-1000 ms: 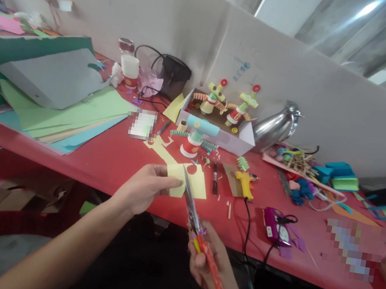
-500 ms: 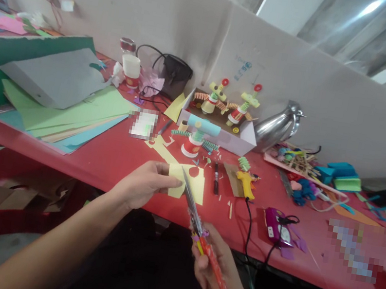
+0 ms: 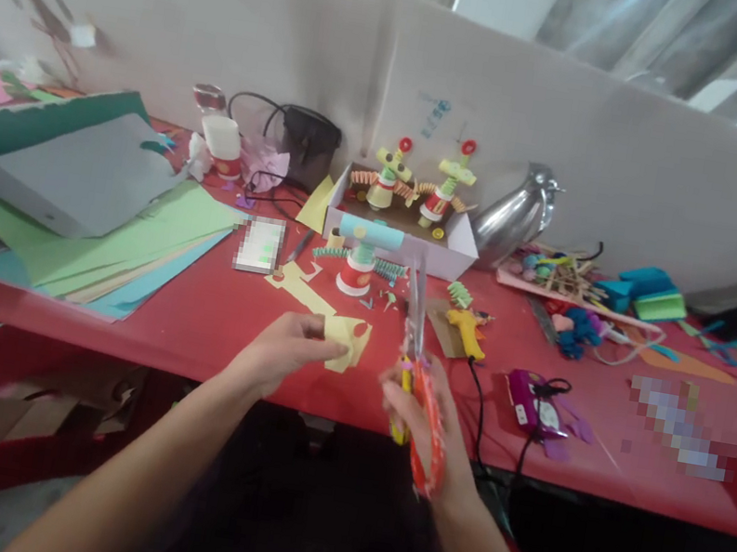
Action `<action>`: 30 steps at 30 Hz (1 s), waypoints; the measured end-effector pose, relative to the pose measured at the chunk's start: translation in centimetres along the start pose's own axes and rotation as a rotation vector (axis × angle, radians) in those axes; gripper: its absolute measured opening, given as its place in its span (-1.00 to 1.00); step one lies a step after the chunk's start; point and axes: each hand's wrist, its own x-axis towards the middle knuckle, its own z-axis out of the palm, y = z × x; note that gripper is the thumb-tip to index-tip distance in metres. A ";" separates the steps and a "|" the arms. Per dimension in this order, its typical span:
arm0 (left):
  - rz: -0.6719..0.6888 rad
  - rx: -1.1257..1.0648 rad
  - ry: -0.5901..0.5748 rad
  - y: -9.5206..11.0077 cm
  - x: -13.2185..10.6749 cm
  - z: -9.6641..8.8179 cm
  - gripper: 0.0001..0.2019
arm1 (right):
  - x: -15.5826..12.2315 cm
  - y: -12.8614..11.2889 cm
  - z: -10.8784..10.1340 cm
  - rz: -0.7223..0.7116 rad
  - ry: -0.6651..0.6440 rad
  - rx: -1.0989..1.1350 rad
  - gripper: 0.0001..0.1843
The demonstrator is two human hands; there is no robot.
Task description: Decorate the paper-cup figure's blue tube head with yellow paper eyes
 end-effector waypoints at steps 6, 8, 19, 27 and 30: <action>0.047 0.136 -0.062 1.0 1.0 0.8 -0.87 | 3.4 -0.1 1.9 0.025 -0.003 0.056 -0.46; 0.041 0.169 -0.091 1.3 1.1 0.8 -0.87 | 3.9 0.4 2.2 0.009 0.006 0.051 -0.51; 0.080 -0.254 -0.006 -0.8 -1.5 4.0 -0.72 | 2.6 0.7 3.6 -0.051 0.250 0.252 -0.53; 0.028 -0.689 0.267 -1.0 -2.3 7.5 -0.82 | 1.7 0.6 5.1 -0.106 0.308 0.289 -0.60; 0.026 -0.689 0.336 -0.3 -1.9 6.9 -0.80 | 1.0 0.8 4.4 -0.097 0.238 0.297 -0.62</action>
